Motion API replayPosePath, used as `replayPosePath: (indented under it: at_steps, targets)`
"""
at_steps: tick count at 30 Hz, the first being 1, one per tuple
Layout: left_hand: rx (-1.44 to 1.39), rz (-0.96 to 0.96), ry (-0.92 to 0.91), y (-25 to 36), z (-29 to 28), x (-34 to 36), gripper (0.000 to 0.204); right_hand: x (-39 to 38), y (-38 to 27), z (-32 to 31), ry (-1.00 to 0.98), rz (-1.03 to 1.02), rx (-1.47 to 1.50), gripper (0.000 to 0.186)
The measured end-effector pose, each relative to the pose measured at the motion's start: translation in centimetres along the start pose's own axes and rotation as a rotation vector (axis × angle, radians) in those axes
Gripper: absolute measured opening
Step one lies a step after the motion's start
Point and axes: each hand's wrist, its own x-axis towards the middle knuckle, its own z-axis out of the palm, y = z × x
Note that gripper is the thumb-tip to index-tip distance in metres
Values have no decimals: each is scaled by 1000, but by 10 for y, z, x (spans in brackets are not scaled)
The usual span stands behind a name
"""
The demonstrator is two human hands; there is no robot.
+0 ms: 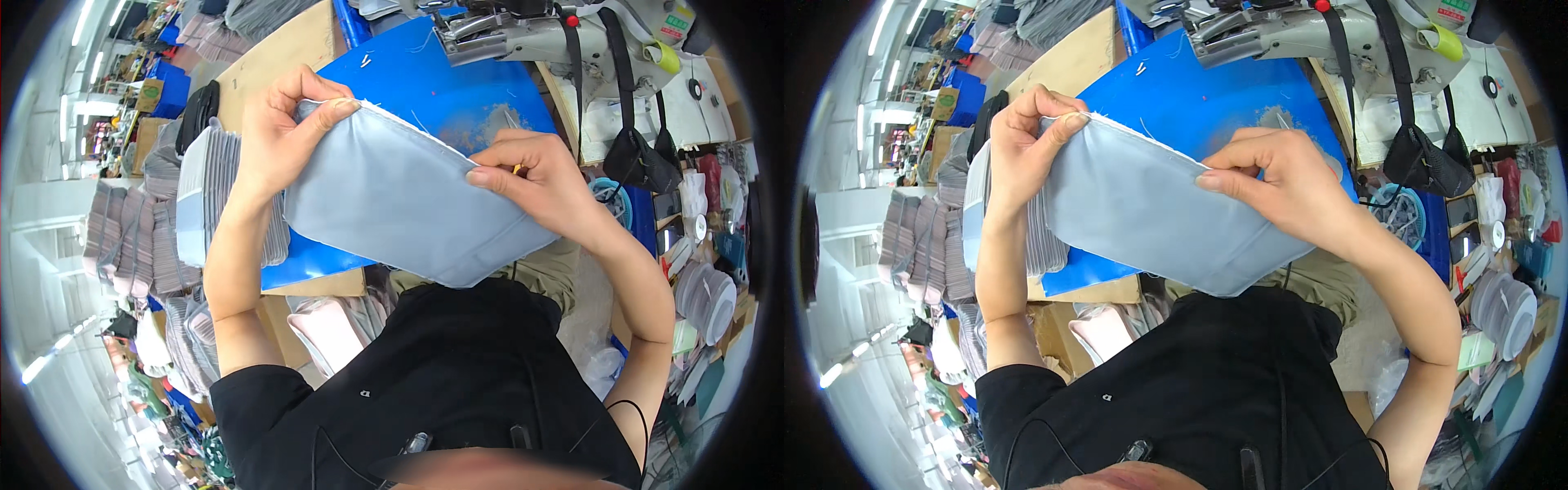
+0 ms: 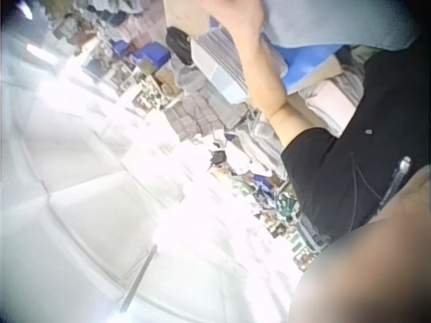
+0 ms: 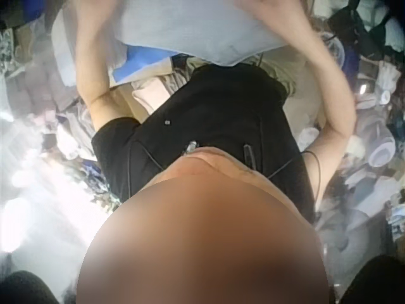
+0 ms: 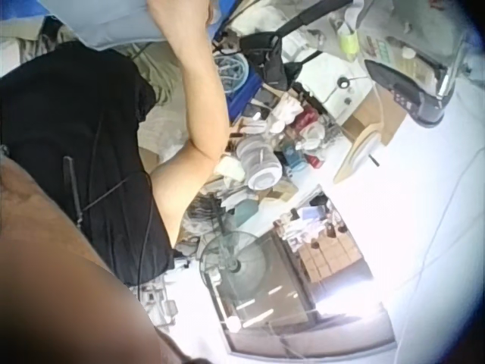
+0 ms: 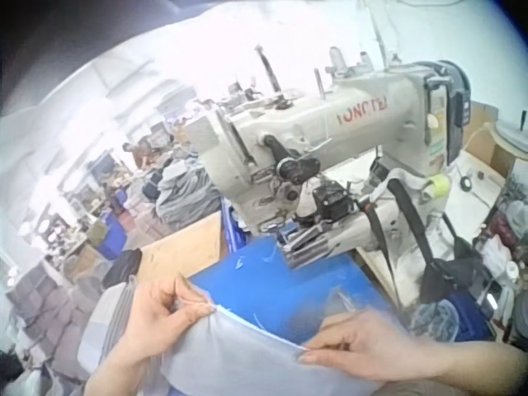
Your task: Sewing fabric and mesh panels together using an industrial sewing machine to create small pouches.
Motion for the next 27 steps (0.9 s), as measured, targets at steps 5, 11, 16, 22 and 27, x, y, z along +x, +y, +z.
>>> replayPosePath:
  at_steps: [5,11,16,22,27]
  targets:
    - [-68,-53,-123,-37,0,32,13,12,17,2,33,50,32,20]
    - [-112,-42,-172,-69,10,67,13,24,35,2,93,87,140,20]
    - [-203,-134,-196,-75,10,79,14,31,40,-2,75,142,172,19]
    - [-222,-142,-227,-74,9,81,16,25,40,-2,106,113,157,19]
    - [-238,-125,-207,-71,10,78,16,21,37,1,126,101,143,19]
